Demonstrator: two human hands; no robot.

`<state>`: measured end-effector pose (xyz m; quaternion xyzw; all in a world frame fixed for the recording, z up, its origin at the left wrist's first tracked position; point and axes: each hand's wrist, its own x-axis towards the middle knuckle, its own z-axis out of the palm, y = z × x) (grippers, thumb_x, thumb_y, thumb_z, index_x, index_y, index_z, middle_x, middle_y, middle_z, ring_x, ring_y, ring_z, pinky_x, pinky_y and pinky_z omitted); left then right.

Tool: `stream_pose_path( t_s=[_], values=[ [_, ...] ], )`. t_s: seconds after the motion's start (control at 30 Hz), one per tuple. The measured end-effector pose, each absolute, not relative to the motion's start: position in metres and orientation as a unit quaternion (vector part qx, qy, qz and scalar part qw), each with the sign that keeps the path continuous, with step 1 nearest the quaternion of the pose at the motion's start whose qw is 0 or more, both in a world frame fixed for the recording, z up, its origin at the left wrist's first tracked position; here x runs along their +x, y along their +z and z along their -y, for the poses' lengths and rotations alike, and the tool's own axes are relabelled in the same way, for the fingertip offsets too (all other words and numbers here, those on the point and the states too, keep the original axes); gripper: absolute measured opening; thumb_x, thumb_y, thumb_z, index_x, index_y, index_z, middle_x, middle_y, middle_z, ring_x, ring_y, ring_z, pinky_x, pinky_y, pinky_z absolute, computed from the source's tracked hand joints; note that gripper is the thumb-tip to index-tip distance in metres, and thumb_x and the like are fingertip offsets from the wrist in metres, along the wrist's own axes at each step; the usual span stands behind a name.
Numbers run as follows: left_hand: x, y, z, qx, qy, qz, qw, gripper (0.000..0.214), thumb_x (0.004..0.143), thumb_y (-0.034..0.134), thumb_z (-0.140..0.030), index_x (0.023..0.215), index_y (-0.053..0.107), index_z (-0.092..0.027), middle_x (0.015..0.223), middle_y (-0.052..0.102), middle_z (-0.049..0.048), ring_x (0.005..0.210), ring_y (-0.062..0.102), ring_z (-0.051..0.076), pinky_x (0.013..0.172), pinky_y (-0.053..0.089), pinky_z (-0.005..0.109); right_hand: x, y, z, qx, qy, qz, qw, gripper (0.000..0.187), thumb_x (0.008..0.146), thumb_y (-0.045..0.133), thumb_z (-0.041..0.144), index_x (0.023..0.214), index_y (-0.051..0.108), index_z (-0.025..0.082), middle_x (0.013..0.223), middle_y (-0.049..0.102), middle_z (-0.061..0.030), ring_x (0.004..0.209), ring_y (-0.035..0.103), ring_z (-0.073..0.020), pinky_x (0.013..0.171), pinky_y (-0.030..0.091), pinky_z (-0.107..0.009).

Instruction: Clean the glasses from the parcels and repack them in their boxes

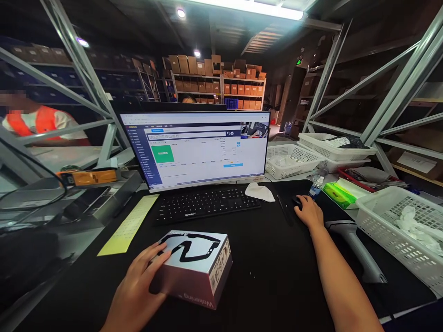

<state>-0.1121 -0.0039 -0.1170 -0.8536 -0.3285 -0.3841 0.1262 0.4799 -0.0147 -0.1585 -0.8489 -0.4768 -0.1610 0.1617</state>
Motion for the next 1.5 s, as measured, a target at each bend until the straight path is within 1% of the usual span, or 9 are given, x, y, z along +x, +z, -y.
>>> stream_pose_path(
  t_s=[0.3,0.47,0.57,0.77,0.9,1.03,1.2,1.37,1.5],
  values=[
    [-0.1082,-0.1133,0.0073,-0.855,-0.384,0.320,0.141,0.045,0.085,0.051,-0.008,0.128,0.057,-0.021,0.131,0.061,0.0124,0.123,0.059,0.031,0.086,0.062,0.043,0.4823,-0.1591,0.0147,-0.849,-0.158,0.481,0.154,0.046,0.089,0.052,0.032,0.133,0.061,0.019,0.133,0.060,-0.0110,0.110,0.064,-0.0290,0.092,0.052,-0.040],
    [-0.1090,-0.1146,0.0082,-0.857,-0.375,0.327,0.133,0.051,0.082,0.049,-0.005,0.130,0.057,-0.022,0.133,0.060,0.0114,0.126,0.057,0.030,0.089,0.061,0.044,0.4834,-0.1601,0.0132,-0.847,-0.162,0.482,0.157,0.046,0.089,0.053,0.030,0.133,0.061,0.020,0.133,0.060,-0.0103,0.112,0.063,-0.0272,0.096,0.050,-0.038],
    [-0.1095,-0.1161,0.0080,-0.856,-0.377,0.329,0.127,0.051,0.082,0.050,-0.006,0.130,0.057,-0.023,0.134,0.060,0.0105,0.127,0.057,0.030,0.090,0.061,0.043,0.4833,-0.1598,0.0131,-0.847,-0.161,0.482,0.155,0.047,0.089,0.052,0.031,0.134,0.060,0.019,0.134,0.060,-0.0106,0.112,0.063,-0.0276,0.098,0.050,-0.038],
    [-0.1095,-0.1181,0.0085,-0.853,-0.380,0.335,0.126,0.049,0.086,0.051,-0.009,0.131,0.056,-0.026,0.134,0.061,0.0085,0.128,0.057,0.029,0.088,0.061,0.041,0.4821,-0.1568,0.0150,-0.850,-0.155,0.483,0.142,0.046,0.090,0.050,0.034,0.134,0.060,0.023,0.134,0.059,-0.0088,0.109,0.065,-0.0274,0.091,0.052,-0.038],
    [-0.1087,-0.1190,0.0093,-0.852,-0.379,0.338,0.130,0.047,0.087,0.050,-0.009,0.131,0.056,-0.026,0.134,0.061,0.0087,0.128,0.056,0.029,0.086,0.061,0.041,0.4818,-0.1560,0.0157,-0.852,-0.150,0.483,0.135,0.044,0.090,0.050,0.035,0.132,0.061,0.025,0.134,0.057,-0.0087,0.110,0.064,-0.0270,0.090,0.052,-0.038],
    [-0.1088,-0.1191,0.0091,-0.853,-0.379,0.333,0.133,0.046,0.088,0.049,-0.009,0.131,0.056,-0.025,0.134,0.061,0.0094,0.127,0.057,0.029,0.087,0.061,0.042,0.4813,-0.1558,0.0160,-0.852,-0.150,0.483,0.132,0.042,0.091,0.050,0.035,0.130,0.062,0.025,0.134,0.057,-0.0088,0.111,0.064,-0.0268,0.092,0.052,-0.038],
    [-0.1088,-0.1183,0.0089,-0.851,-0.384,0.331,0.137,0.045,0.089,0.051,-0.010,0.130,0.057,-0.025,0.134,0.061,0.0095,0.127,0.057,0.029,0.085,0.061,0.040,0.4812,-0.1562,0.0158,-0.852,-0.151,0.483,0.133,0.040,0.091,0.050,0.034,0.128,0.063,0.025,0.135,0.057,-0.0084,0.111,0.064,-0.0263,0.092,0.052,-0.037],
    [-0.1074,-0.1166,0.0094,-0.851,-0.386,0.329,0.134,0.043,0.089,0.051,-0.010,0.129,0.057,-0.025,0.133,0.061,0.0101,0.128,0.057,0.029,0.086,0.061,0.040,0.4824,-0.1573,0.0155,-0.850,-0.150,0.486,0.137,0.043,0.091,0.050,0.034,0.132,0.061,0.025,0.133,0.058,-0.0082,0.108,0.065,-0.0272,0.089,0.053,-0.039],
    [-0.1073,-0.1168,0.0108,-0.851,-0.388,0.328,0.134,0.043,0.089,0.052,-0.010,0.130,0.057,-0.025,0.134,0.061,0.0101,0.128,0.056,0.029,0.088,0.060,0.041,0.4838,-0.1595,0.0154,-0.847,-0.158,0.487,0.143,0.045,0.091,0.050,0.034,0.133,0.061,0.023,0.132,0.059,-0.0094,0.107,0.065,-0.0280,0.090,0.053,-0.040]
  ],
)
